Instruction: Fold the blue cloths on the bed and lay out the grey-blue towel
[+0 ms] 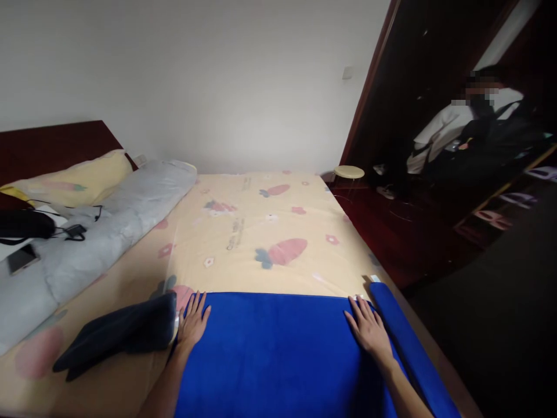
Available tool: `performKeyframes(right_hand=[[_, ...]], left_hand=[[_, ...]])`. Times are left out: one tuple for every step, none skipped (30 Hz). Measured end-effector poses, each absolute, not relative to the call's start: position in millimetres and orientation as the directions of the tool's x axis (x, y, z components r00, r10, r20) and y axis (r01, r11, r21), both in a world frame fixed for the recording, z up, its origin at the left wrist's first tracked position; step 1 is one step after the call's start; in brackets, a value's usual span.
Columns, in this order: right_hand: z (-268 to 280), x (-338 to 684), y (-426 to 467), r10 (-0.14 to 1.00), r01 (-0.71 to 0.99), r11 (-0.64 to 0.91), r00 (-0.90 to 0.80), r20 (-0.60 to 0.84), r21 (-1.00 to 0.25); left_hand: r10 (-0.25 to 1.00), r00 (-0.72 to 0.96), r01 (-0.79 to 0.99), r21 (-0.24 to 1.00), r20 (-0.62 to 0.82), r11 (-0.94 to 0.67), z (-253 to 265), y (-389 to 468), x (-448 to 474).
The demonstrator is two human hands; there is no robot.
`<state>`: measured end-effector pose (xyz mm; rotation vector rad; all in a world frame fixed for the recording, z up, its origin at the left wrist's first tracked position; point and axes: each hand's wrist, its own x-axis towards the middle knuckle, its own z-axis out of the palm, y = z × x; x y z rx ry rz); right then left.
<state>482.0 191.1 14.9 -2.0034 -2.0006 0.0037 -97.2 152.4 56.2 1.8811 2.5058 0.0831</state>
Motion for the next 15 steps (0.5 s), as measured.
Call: performKeyframes(right_hand=[[15, 490, 191, 0.979, 0.976, 0.025, 0.02, 0.203, -0.216], [16, 492, 191, 0.98, 0.977, 0.023, 0.02, 0.198, -0.214], [17, 491, 192, 0.979, 0.977, 0.017, 0.027, 0.204, -0.21], [20, 486, 191, 0.974, 0.978, 0.007, 0.041, 0.225, -0.207], [23, 478, 190, 0.964, 0.979, -0.012, 0.066, 0.258, -0.205], [27, 466, 188, 0.95, 0.977, -0.03, 0.093, 0.297, -0.209], [31, 452, 183, 0.937, 0.975, -0.035, 0.108, 0.331, -0.218], [34, 434, 176, 0.93, 0.973, -0.018, 0.101, 0.353, -0.231], [36, 414, 166, 0.928, 0.969, 0.017, 0.076, 0.364, -0.246], [36, 392, 153, 0.932, 0.961, 0.091, 0.01, 0.361, -0.261], [33, 369, 138, 0.933, 0.944, 0.179, -0.074, 0.352, -0.276], [26, 346, 121, 0.924, 0.923, 0.256, -0.146, 0.354, -0.287], [17, 325, 102, 0.907, 0.897, 0.334, -0.223, 0.357, -0.289], [4, 307, 84, 0.89, 0.875, 0.391, -0.28, 0.359, -0.287], [-10, 291, 66, 0.876, 0.863, 0.415, -0.293, 0.382, -0.289]], left_hand=[[0.959, -0.284, 0.958, 0.039, 0.022, 0.283, 57, 153, -101], [0.956, -0.291, 0.956, 0.031, 0.019, 0.291, 59, 153, -101], [0.949, -0.313, 0.95, 0.019, 0.02, 0.313, 61, 154, -97], [0.936, -0.35, 0.937, 0.003, 0.037, 0.35, 62, 155, -89], [0.919, -0.387, 0.921, -0.011, 0.071, 0.389, 64, 156, -77], [0.908, -0.404, 0.913, -0.016, 0.112, 0.409, 66, 157, -63], [0.912, -0.383, 0.922, -0.009, 0.147, 0.388, 67, 157, -45], [0.932, -0.318, 0.947, 0.011, 0.172, 0.321, 68, 157, -25], [0.965, -0.196, 0.981, 0.044, 0.174, 0.191, 69, 157, -3], [0.987, -0.036, 0.996, 0.085, 0.158, 0.023, 68, 156, 20], [0.982, 0.118, 0.982, 0.129, 0.145, -0.137, 67, 155, 44], [0.959, 0.249, 0.948, 0.168, 0.137, -0.27, 66, 154, 66], [0.932, 0.338, 0.912, 0.198, 0.131, -0.359, 64, 154, 85], [0.912, 0.391, 0.885, 0.22, 0.126, -0.41, 61, 154, 102], [0.902, 0.415, 0.871, 0.236, 0.119, -0.431, 59, 154, 115]])
